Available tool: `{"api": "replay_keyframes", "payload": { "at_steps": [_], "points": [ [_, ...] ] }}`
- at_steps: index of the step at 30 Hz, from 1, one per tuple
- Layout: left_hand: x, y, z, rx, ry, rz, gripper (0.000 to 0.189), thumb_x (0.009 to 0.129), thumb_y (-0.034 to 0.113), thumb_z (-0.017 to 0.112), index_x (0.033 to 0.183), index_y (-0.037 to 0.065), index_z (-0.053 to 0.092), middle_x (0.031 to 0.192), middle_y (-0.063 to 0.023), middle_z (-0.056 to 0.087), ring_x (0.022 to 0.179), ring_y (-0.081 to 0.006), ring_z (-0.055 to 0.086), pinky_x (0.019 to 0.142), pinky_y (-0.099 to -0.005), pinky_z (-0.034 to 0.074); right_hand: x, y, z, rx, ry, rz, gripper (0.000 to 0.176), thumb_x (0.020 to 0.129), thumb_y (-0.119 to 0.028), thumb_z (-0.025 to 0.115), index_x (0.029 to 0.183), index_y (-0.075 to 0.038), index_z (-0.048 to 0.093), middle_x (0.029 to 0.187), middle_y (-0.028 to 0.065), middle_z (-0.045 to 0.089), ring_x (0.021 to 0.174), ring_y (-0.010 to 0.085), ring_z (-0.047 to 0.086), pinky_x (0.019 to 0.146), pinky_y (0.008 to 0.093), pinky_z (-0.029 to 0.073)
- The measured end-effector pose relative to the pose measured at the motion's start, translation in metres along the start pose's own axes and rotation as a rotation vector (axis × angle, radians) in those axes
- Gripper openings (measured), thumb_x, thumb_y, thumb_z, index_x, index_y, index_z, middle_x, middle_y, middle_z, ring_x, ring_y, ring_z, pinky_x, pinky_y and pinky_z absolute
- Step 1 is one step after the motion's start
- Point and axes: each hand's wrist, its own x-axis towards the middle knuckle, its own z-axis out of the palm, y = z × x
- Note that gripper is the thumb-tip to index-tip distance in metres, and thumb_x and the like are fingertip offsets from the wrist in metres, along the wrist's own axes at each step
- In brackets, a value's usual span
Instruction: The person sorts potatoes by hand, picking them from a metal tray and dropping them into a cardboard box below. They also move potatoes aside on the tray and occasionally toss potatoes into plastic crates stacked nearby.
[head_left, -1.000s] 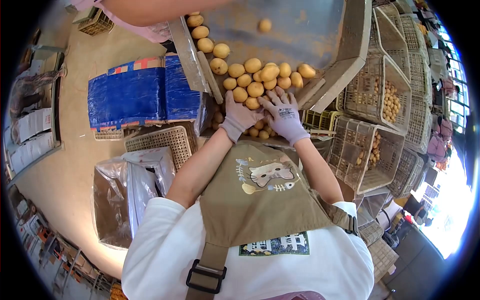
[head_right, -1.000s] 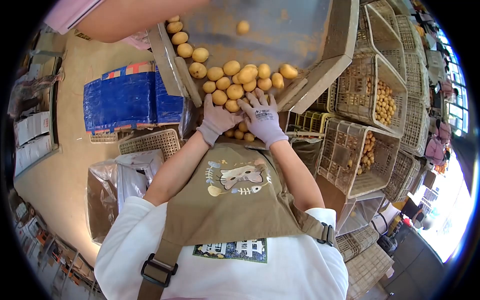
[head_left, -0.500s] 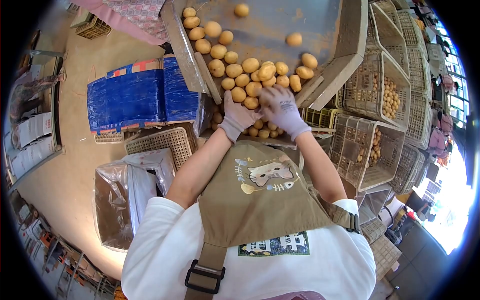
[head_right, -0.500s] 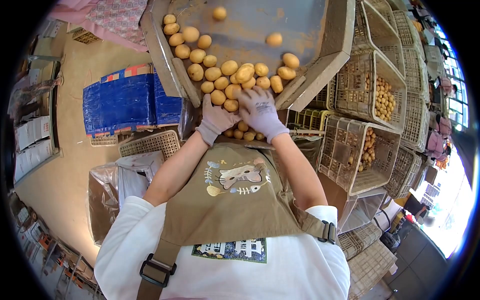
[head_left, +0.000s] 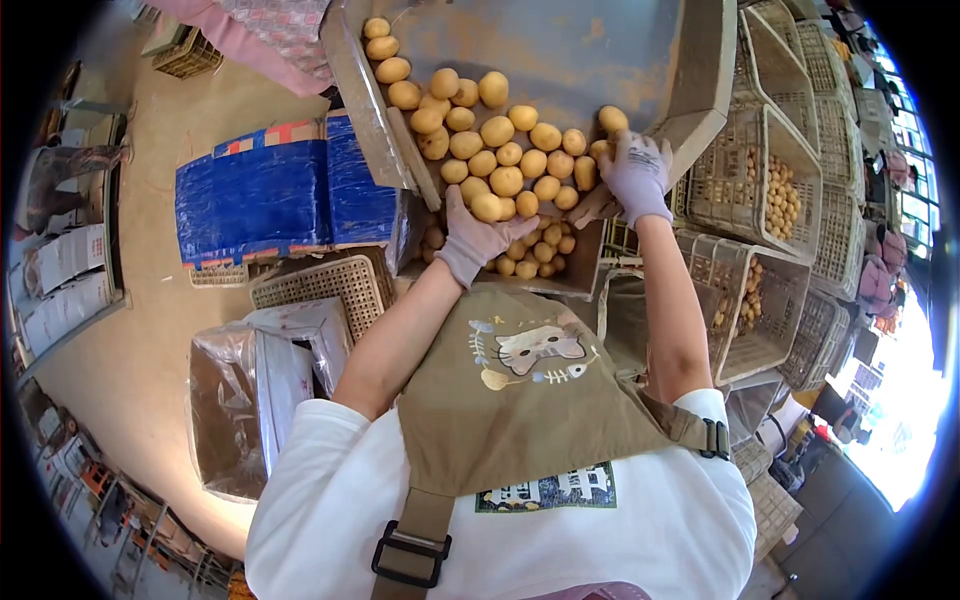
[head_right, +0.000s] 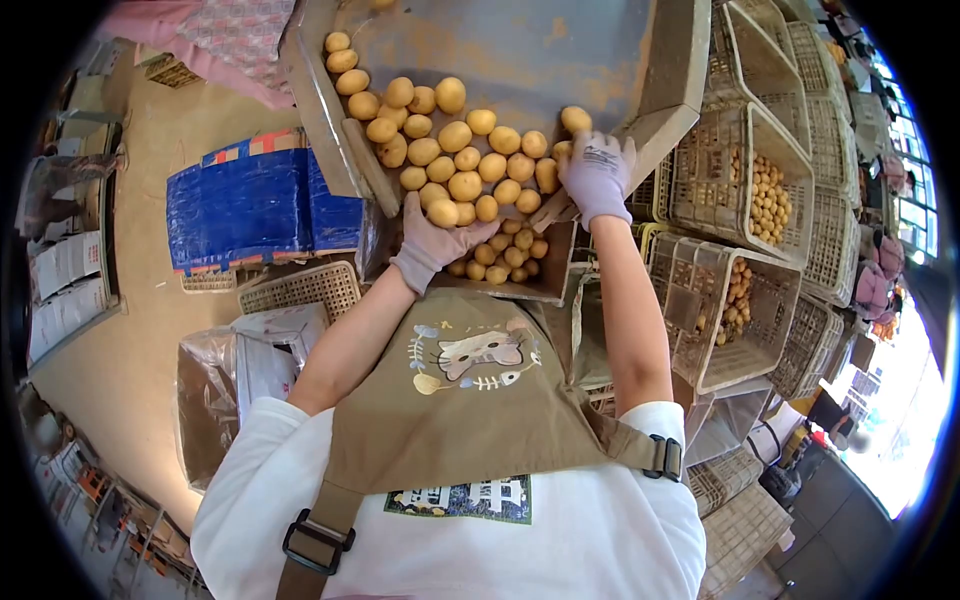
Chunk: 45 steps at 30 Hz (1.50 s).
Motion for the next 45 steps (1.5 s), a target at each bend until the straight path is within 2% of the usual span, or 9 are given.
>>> {"api": "replay_keyframes", "payload": {
  "at_steps": [2, 5, 9, 14, 18, 19, 23, 39, 45],
  "points": [
    [0.000, 0.001, 0.001, 0.064, -0.047, 0.027, 0.082, 0.089, 0.071, 0.040, 0.152, 0.019, 0.032, 0.156, -0.0093, 0.036, 0.142, -0.0392, 0.036, 0.110, -0.0702, 0.031, -0.003, -0.002, 0.011, 0.154, 0.431, -0.078, 0.040, 0.089, -0.027, 0.062, 0.125, -0.012, 0.059, 0.124, 0.0112, 0.064, 0.115, 0.0301, 0.058, 0.106, 0.0478, 0.036],
    [0.003, -0.001, -0.012, 0.434, -0.167, 0.196, 0.084, 0.087, 0.073, 0.039, 0.152, 0.020, 0.031, 0.155, -0.0094, 0.037, 0.139, -0.0391, 0.040, 0.104, -0.0699, 0.037, -0.034, -0.027, 0.010, 0.418, 0.183, -0.237, 0.040, 0.088, -0.028, 0.063, 0.124, -0.013, 0.062, 0.127, 0.0125, 0.062, 0.115, 0.0315, 0.058, 0.107, 0.0480, 0.036],
    [0.009, 0.014, -0.024, -0.231, -0.111, -0.144, 0.090, 0.085, 0.076, 0.038, 0.153, 0.016, 0.031, 0.153, -0.0109, 0.039, 0.135, -0.0387, 0.044, 0.105, -0.0626, 0.040, -0.078, -0.090, -0.002, 0.448, 0.070, -0.701, 0.045, 0.081, -0.022, 0.069, 0.125, -0.017, 0.062, 0.124, 0.0104, 0.058, 0.121, 0.0321, 0.053, 0.110, 0.0559, 0.031],
    [-0.002, -0.003, 0.004, 0.127, -0.046, 0.019, 0.093, 0.086, 0.078, 0.036, 0.155, 0.015, 0.028, 0.157, -0.0134, 0.034, 0.139, -0.0397, 0.039, 0.108, -0.0613, 0.038, -0.055, -0.078, -0.008, 0.284, 0.502, -0.230, 0.051, 0.075, -0.017, 0.072, 0.125, -0.019, 0.062, 0.121, 0.0089, 0.060, 0.119, 0.0296, 0.054, 0.108, 0.0573, 0.032],
    [0.003, 0.002, -0.007, 0.177, -0.033, 0.011, 0.095, 0.086, 0.079, 0.035, 0.156, 0.016, 0.026, 0.158, -0.0129, 0.032, 0.141, -0.0399, 0.036, 0.111, -0.0613, 0.035, -0.058, -0.080, -0.008, 0.431, 0.083, -0.550, 0.038, 0.074, -0.017, 0.072, 0.111, -0.017, 0.064, 0.105, 0.0018, 0.064, 0.100, 0.0239, 0.064, 0.104, 0.0432, 0.040],
    [0.003, 0.003, -0.006, 0.086, -0.077, -0.018, 0.090, 0.087, 0.075, 0.036, 0.155, 0.016, 0.028, 0.158, -0.0125, 0.032, 0.140, -0.0405, 0.036, 0.111, -0.0629, 0.034, -0.062, -0.082, -0.002, 0.430, -0.171, -0.665, 0.053, 0.077, -0.013, 0.068, 0.129, -0.013, 0.060, 0.130, 0.0123, 0.058, 0.120, 0.0347, 0.054, 0.109, 0.0477, 0.038],
    [-0.001, -0.001, 0.006, -0.026, -0.058, -0.034, 0.085, 0.089, 0.072, 0.037, 0.154, 0.017, 0.030, 0.158, -0.0123, 0.033, 0.140, -0.0418, 0.036, 0.112, -0.0652, 0.031, -0.051, -0.080, 0.017, 0.144, 0.141, -0.140, 0.068, 0.083, -0.021, 0.067, 0.146, -0.011, 0.044, 0.149, 0.0186, 0.042, 0.136, 0.0363, 0.041, 0.113, 0.0570, 0.027],
    [0.002, 0.001, -0.007, 0.040, -0.012, 0.013, 0.086, 0.088, 0.072, 0.042, 0.152, 0.017, 0.033, 0.155, -0.0115, 0.034, 0.138, -0.0420, 0.036, 0.113, -0.0667, 0.028, -0.057, -0.039, 0.015, 0.252, 0.253, -0.263, 0.044, 0.078, -0.012, 0.070, 0.120, -0.014, 0.061, 0.113, 0.0074, 0.066, 0.109, 0.0277, 0.060, 0.112, 0.0504, 0.032],
    [-0.001, -0.002, -0.002, 0.021, -0.014, 0.010, 0.081, 0.091, 0.067, 0.040, 0.153, 0.016, 0.031, 0.159, -0.0131, 0.029, 0.140, -0.0454, 0.032, 0.112, -0.0695, 0.028, 0.016, -0.022, 0.007, -0.152, -0.239, -0.069, 0.033, 0.084, -0.016, 0.063, 0.117, -0.016, 0.062, 0.110, 0.0097, 0.067, 0.111, 0.0290, 0.061, 0.097, 0.0478, 0.042]
  ]
}}
